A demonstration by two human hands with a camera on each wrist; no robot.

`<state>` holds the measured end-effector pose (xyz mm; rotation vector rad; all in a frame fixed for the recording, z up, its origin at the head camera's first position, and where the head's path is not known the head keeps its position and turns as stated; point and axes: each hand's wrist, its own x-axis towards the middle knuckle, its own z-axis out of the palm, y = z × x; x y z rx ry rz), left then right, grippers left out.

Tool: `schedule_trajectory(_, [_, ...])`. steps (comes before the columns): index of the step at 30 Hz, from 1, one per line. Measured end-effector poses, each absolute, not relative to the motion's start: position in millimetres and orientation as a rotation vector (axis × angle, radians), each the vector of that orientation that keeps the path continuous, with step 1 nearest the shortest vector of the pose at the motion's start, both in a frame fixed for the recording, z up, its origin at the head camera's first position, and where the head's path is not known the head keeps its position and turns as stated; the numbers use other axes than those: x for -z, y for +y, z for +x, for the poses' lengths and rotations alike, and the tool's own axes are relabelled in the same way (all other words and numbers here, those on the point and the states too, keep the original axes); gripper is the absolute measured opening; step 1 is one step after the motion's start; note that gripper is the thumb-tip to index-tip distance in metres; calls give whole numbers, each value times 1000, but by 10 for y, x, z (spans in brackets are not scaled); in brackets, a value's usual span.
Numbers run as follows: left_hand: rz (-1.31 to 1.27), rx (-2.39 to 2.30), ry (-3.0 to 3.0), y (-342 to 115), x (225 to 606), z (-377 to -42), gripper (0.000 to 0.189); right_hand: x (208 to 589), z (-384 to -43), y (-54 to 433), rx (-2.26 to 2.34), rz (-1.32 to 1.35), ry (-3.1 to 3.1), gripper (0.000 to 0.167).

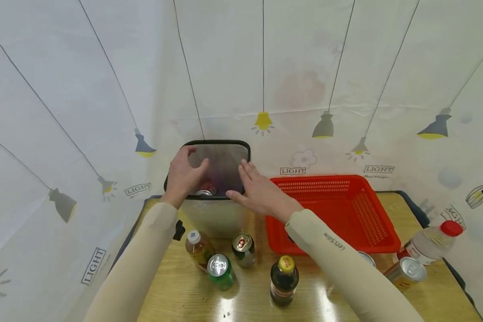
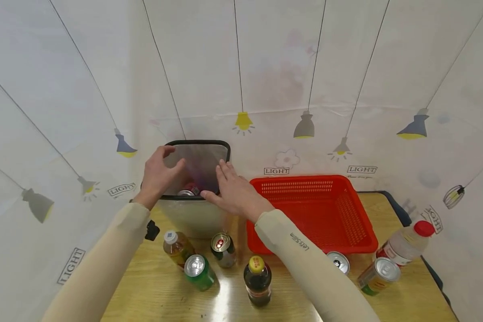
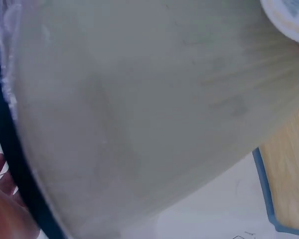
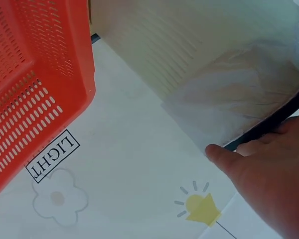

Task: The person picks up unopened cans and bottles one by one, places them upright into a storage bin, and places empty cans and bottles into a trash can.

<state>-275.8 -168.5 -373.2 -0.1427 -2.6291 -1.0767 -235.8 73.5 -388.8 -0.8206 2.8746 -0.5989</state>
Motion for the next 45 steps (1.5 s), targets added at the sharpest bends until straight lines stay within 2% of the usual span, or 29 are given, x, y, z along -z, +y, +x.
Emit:
schedule_trajectory(9, [-435, 1061, -2382, -1680, 3704, -2473, 52, 3783, -2294, 1062, 853, -866, 2877, 92])
schedule_trajectory(17, [-649, 975, -2235, -1658, 3678, -2173, 51, 3550, -2024, 1440, 1120, -724, 2945, 78])
schedule_trajectory(23, [-824, 952, -2084, -1481, 3743, -1984, 54, 3561, -1808, 1658, 1144, -694, 2992, 72])
schedule_trajectory(39, [-1310, 796, -2053, -970, 4229, -1720, 44, 3885, -1370, 2035, 1337, -631, 3062, 63])
schedule_trajectory(45, [-1257, 805, -2287, -667, 4649, -1643, 34, 4049, -1262, 2123, 1408, -609, 3071, 60])
